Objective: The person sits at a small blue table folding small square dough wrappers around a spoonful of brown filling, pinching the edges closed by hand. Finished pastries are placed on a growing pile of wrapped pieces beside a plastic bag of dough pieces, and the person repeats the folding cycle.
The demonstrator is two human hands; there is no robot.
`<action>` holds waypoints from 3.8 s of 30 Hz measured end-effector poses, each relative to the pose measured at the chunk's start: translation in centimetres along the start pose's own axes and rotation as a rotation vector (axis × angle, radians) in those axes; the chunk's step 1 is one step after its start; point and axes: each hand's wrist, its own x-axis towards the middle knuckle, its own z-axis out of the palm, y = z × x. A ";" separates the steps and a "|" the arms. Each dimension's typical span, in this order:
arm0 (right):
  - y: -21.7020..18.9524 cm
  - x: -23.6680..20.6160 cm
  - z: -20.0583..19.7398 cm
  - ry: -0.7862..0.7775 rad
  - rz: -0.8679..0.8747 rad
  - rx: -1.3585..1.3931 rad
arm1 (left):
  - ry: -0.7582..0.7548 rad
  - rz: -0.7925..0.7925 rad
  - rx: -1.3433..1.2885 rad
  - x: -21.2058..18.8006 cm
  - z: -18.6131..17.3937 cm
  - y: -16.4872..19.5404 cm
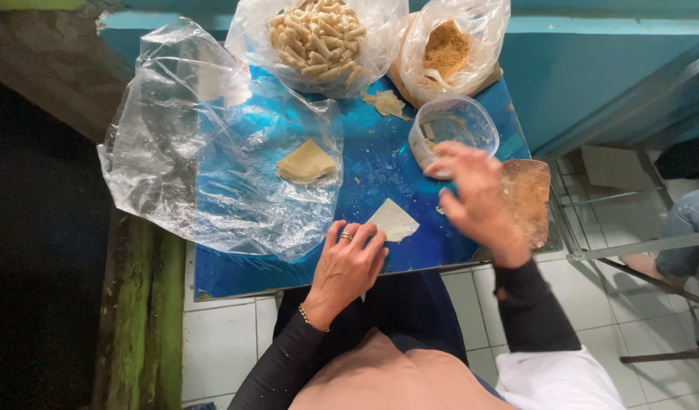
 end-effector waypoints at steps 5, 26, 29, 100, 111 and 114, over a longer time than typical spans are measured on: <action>-2.2 -2.0 5.5 -0.124 -0.047 0.009 | 0.019 0.000 0.007 0.0 0.0 0.0; -3.6 -3.1 4.5 -0.010 -0.110 -0.024 | 0.027 -0.004 -0.010 0.0 0.0 -0.2; 0.1 -0.5 2.7 0.101 0.004 0.299 | 0.026 0.000 -0.041 0.2 -0.1 -0.3; -2.3 -4.2 2.5 0.092 -0.030 0.040 | 0.018 0.032 -0.045 2.3 1.3 -0.4; -0.4 -3.0 1.7 -0.077 0.414 0.322 | 0.052 -0.080 -0.085 1.7 0.6 -0.9; 2.1 -1.3 1.1 -0.012 0.451 0.581 | 0.030 -0.033 -0.080 2.0 0.7 -0.9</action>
